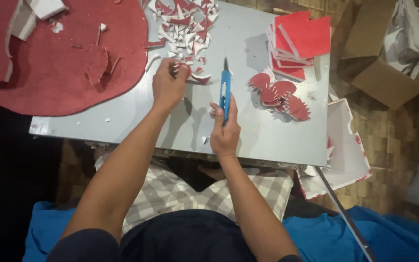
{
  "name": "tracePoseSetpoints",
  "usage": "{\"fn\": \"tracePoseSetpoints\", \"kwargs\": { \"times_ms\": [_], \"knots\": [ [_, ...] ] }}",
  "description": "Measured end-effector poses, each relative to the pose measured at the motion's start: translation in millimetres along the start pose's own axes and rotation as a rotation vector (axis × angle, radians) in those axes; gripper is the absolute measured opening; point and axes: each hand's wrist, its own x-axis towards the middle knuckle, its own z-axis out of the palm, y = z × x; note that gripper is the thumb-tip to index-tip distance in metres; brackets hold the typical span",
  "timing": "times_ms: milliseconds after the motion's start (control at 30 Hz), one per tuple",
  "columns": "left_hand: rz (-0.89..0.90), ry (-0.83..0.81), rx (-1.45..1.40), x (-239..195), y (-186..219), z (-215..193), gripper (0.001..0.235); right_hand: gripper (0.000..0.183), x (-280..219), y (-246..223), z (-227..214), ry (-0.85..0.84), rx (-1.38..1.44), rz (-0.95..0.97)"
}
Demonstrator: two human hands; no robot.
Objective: Cutting small jagged shapes out of red foam pieces using a utility knife
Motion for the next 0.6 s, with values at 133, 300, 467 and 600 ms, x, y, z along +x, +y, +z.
{"fn": "tracePoseSetpoints", "kwargs": {
  "times_ms": [133, 300, 467, 600],
  "knots": [
    [0.065, -0.026, -0.078, -3, -3, 3, 0.025, 0.049, -1, -15, -6, -0.036, -0.025, -0.021],
    [0.014, -0.053, -0.154, -11, -6, 6, 0.041, 0.048, 0, -25, -7, -0.09, -0.018, -0.012],
    [-0.042, 0.021, -0.214, 4, -27, 9, 0.031, 0.048, -2, -18, -2, -0.052, 0.001, -0.035],
    [-0.318, -0.322, -0.15, -28, 33, -10, 0.027, 0.05, -1, -7, -2, -0.004, -0.012, -0.003]
  ]
}}
